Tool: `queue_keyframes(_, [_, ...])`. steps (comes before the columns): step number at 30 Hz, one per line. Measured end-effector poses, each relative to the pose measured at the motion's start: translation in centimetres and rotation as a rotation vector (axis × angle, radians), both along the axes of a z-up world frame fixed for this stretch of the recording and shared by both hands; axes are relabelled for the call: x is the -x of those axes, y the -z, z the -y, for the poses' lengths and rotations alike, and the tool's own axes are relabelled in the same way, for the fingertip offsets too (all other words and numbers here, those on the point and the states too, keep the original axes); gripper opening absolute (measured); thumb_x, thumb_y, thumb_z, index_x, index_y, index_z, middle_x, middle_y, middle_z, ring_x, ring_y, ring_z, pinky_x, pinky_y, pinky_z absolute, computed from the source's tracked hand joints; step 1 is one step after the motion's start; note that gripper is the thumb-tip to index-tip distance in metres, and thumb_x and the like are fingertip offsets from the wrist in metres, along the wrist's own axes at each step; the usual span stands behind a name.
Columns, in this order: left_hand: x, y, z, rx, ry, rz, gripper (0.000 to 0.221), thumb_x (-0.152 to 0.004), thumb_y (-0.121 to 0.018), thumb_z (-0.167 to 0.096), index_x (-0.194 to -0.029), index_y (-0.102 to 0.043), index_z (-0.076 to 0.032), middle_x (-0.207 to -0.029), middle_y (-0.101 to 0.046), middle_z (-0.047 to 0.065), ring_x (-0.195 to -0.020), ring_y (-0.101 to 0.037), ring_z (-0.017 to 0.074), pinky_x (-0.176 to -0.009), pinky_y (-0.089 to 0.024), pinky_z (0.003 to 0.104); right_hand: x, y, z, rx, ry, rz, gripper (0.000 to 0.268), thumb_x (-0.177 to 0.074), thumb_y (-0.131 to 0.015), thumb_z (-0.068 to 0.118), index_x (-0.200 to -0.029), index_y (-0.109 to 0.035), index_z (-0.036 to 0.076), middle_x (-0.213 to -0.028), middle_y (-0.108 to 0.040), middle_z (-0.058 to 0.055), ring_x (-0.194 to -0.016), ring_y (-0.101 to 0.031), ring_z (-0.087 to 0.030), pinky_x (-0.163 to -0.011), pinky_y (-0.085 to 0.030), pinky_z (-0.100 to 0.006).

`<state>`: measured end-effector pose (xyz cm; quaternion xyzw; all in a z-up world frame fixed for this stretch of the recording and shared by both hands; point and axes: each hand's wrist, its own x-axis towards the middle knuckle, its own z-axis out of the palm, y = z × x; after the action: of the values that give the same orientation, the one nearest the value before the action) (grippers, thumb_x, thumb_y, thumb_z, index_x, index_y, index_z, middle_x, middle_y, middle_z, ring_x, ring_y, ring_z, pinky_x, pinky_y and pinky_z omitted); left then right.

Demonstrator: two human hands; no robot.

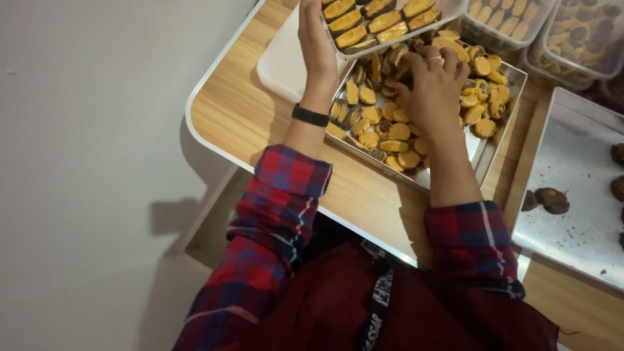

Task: The person is picking up leaf-shaped cookies from a metal tray and neatly arranging them into a clear plastic container.

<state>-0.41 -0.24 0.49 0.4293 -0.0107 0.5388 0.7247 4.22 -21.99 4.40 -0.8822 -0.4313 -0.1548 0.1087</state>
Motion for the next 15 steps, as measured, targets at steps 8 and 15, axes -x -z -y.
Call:
queue_keyframes(8, [0.3, -0.2, -0.1, -0.004, -0.008, -0.041, 0.04, -0.117, -0.043, -0.035, -0.146, -0.057, -0.011, -0.147, -0.059, 0.011, -0.141, -0.052, 0.0288, -0.12, -0.041, 0.043, -1.1, 0.3, 0.7, 0.052, 0.004, 0.121, 0.032, -0.088, -0.067, 0.003, -0.12, -0.071, 0.006, -0.118, -0.059, -0.02, -0.121, -0.04, -0.042, -0.099, -0.022, -0.06])
queue_keyframes(15, [-0.8, 0.9, -0.3, -0.018, -0.019, -0.044, 0.039, -0.117, -0.044, -0.036, -0.143, -0.06, -0.013, -0.144, -0.061, 0.009, -0.138, -0.054, 0.0265, -0.119, -0.042, 0.041, 0.7, -8.2, 4.6, 0.061, 0.222, -0.134, 0.029, -0.092, -0.078, 0.021, -0.121, -0.074, 0.018, -0.131, -0.067, -0.019, -0.135, -0.043, -0.043, -0.104, -0.014, -0.069])
